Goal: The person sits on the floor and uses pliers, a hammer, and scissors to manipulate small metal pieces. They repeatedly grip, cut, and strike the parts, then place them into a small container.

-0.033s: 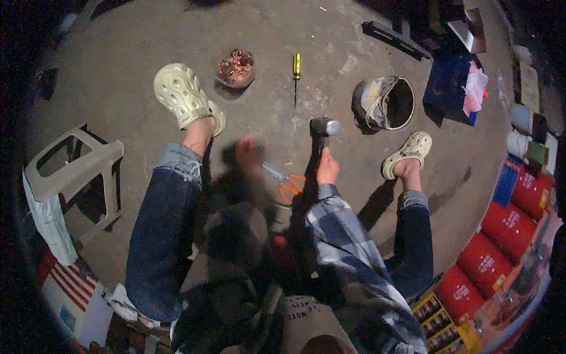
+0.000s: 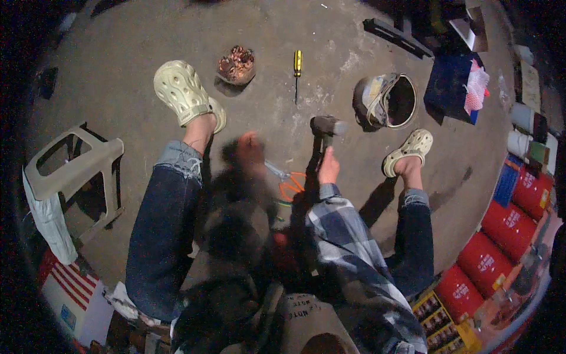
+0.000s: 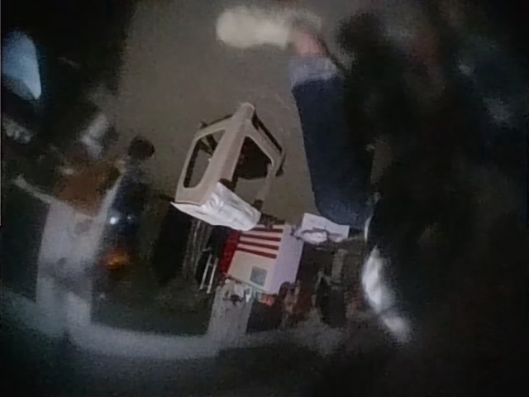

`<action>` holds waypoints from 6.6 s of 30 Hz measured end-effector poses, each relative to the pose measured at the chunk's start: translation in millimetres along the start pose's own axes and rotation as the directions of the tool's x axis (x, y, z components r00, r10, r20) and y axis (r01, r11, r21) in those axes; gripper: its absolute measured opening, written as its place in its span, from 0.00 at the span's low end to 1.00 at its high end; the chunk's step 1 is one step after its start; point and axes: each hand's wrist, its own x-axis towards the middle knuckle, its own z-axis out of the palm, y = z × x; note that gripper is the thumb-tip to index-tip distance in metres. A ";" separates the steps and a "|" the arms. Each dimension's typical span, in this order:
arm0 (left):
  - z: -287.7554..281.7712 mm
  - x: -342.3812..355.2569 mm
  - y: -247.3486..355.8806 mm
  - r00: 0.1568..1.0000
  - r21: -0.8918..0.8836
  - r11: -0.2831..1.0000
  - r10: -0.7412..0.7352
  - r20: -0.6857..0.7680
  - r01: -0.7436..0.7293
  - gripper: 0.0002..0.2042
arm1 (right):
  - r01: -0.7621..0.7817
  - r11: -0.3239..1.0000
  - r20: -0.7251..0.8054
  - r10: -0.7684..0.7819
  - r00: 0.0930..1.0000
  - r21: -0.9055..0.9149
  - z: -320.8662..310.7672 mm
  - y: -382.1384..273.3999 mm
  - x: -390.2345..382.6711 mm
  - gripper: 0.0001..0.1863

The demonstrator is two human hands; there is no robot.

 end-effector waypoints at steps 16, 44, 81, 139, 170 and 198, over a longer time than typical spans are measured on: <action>150.5 -42.6 104.1 0.866 0.578 0.674 0.199 0.458 -0.460 0.11 | -0.081 0.930 -0.354 -0.055 0.934 -0.359 -48.0 106.5 -12.9 0.23; 35.5 -143.8 348.9 0.818 -0.716 0.592 0.159 0.553 0.369 0.08 | 0.487 0.748 0.442 -0.287 0.850 -0.451 -18.3 12.4 -120.9 0.21; -41.0 -147.7 471.9 0.652 -0.487 0.867 0.309 0.693 0.107 0.09 | 0.676 0.737 0.336 -0.638 0.693 0.006 -120.8 -142.9 -147.0 0.20; -10.1 -164.9 439.1 0.546 -0.211 0.950 0.053 0.836 0.231 0.11 | 0.906 0.317 0.233 -0.893 0.384 -0.280 -188.6 -188.1 -225.2 0.26; -4.2 -168.3 430.3 0.603 -0.154 0.966 0.251 0.757 -0.209 0.08 | 0.880 0.454 0.297 -0.829 0.474 -0.138 -177.9 -181.8 -231.6 0.23; -5.7 -171.5 434.7 0.583 -0.287 0.949 0.162 0.796 0.129 0.08 | 0.910 0.297 0.099 -0.936 0.337 -0.289 -185.6 -195.4 -229.7 0.33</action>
